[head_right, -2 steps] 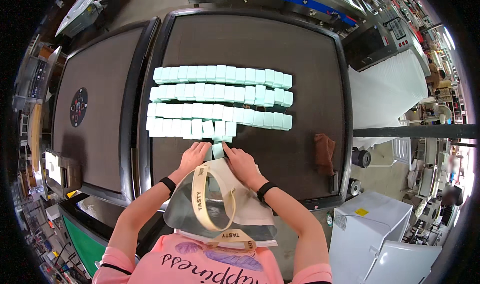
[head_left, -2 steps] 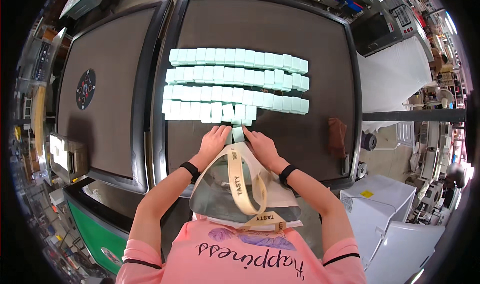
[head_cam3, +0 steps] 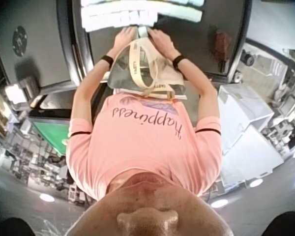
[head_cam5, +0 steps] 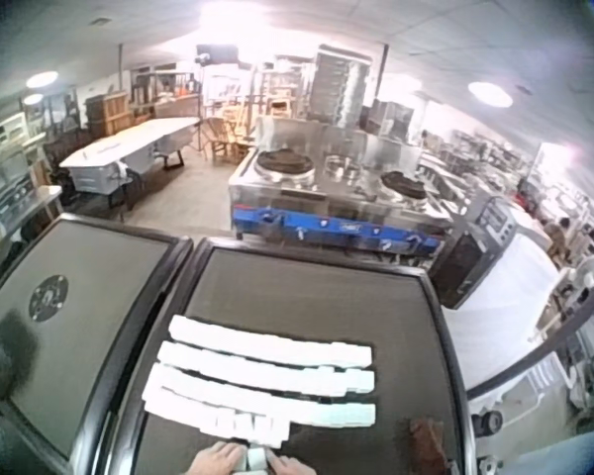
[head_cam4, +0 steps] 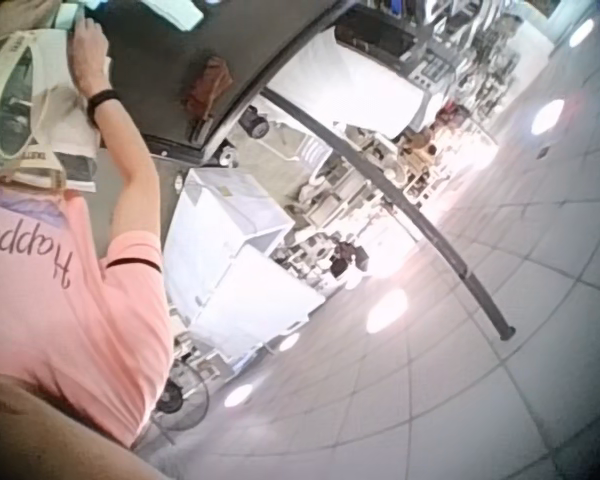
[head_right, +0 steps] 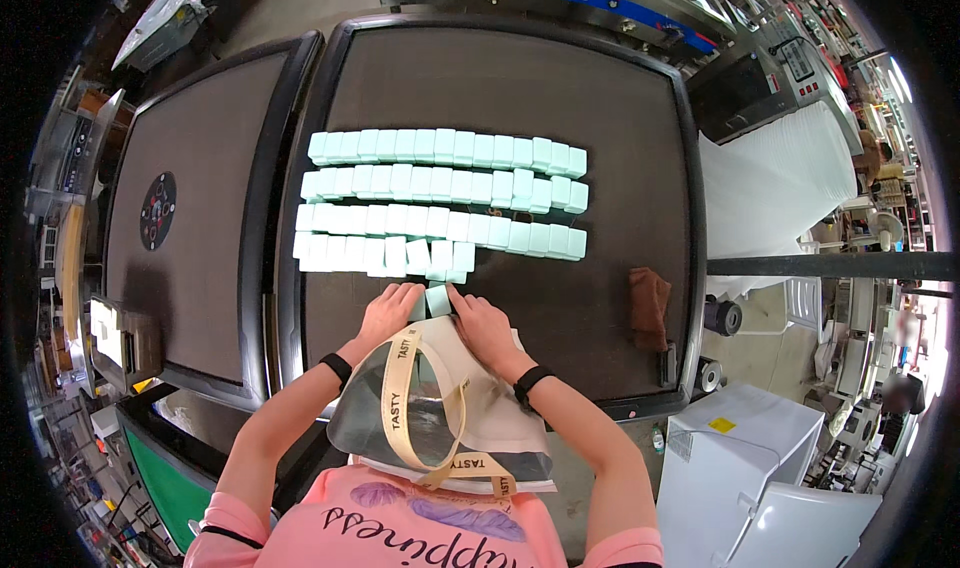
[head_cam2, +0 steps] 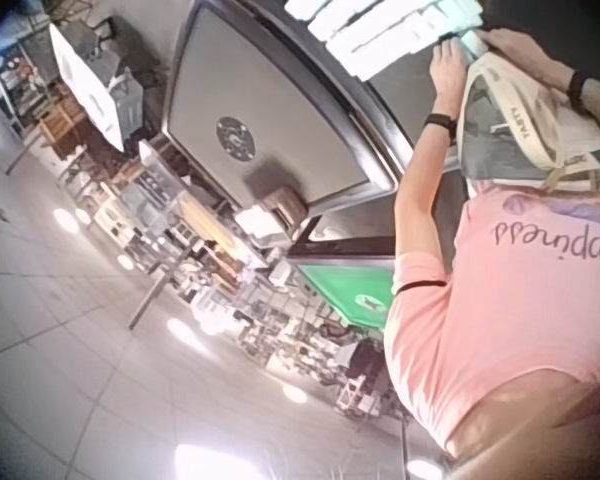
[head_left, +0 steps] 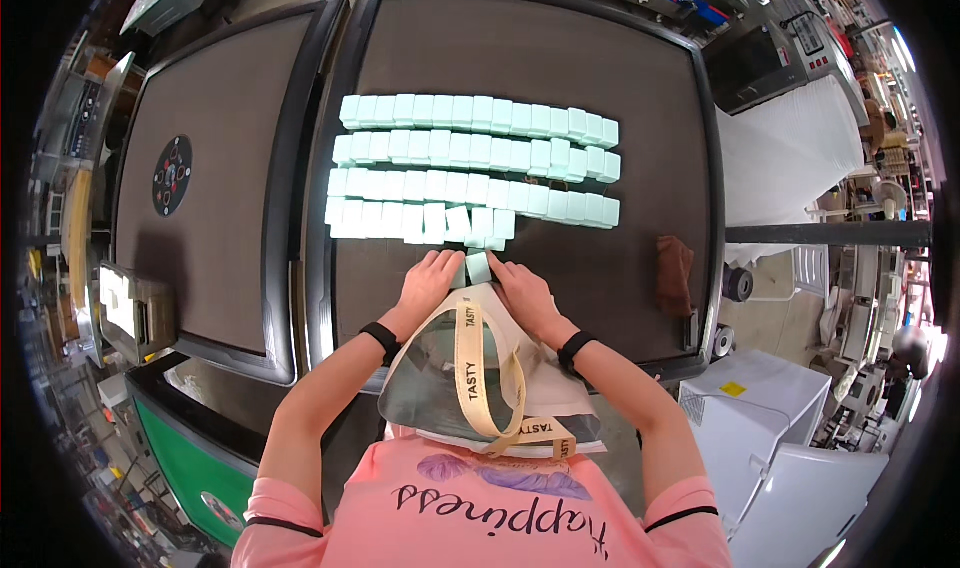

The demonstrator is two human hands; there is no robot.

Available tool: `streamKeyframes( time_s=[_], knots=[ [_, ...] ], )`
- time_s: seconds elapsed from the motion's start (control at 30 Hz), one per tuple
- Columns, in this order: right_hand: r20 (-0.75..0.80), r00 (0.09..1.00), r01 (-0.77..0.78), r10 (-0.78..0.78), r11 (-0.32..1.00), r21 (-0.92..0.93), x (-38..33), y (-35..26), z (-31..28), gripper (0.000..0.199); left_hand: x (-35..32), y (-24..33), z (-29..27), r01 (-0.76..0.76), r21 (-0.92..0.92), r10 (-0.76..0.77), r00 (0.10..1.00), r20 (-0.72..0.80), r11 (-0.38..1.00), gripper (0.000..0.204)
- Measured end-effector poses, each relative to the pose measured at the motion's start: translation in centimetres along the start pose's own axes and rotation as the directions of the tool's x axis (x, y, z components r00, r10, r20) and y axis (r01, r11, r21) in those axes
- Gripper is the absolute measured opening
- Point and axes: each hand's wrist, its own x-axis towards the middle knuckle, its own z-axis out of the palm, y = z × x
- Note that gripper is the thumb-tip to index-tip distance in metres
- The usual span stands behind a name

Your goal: Organizing mahjong tiles on an automatic table and placing them into a tote bag.

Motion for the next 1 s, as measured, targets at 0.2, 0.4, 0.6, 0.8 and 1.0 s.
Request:
streamKeyframes(
  time_s=[0.2, 0.4, 0.6, 0.8, 1.0],
  knots=[
    [-0.117, 0.993, 0.026, -0.019, 0.998, 0.058, 1.0, -1.1, -1.7, 0.061, -0.1, 0.2, -0.3, 0.012, -0.011, -0.012, 0.999, 0.032, 1.000, 0.039],
    [0.026, 0.996, 0.078, -0.081, 0.994, 0.075, 2.3, -0.8, -2.0, 0.055, -0.2, 0.9, 0.0, 0.023, 0.022, -0.023, 1.000, -0.018, 0.999, 0.038],
    [-0.174, 0.979, 0.100, -0.108, 0.994, -0.054, 2.9, -0.9, 0.1, 0.041, 0.8, -0.2, -1.2, 0.036, -0.161, -0.006, 0.983, 0.185, 0.986, 0.046],
    [-0.143, 0.986, 0.090, -0.083, 0.995, 0.044, 2.3, -2.2, 0.3, 0.049, 1.3, -1.7, -0.2, 0.087, -0.165, -0.034, 0.952, 0.304, 0.982, 0.053],
    [-0.141, 0.990, 0.020, -0.031, 0.997, -0.077, 2.7, -2.0, 1.4, 0.051, 2.4, -0.8, -1.3, 0.130, -0.102, -0.078, 0.909, 0.409, 0.986, 0.054]
  ],
)
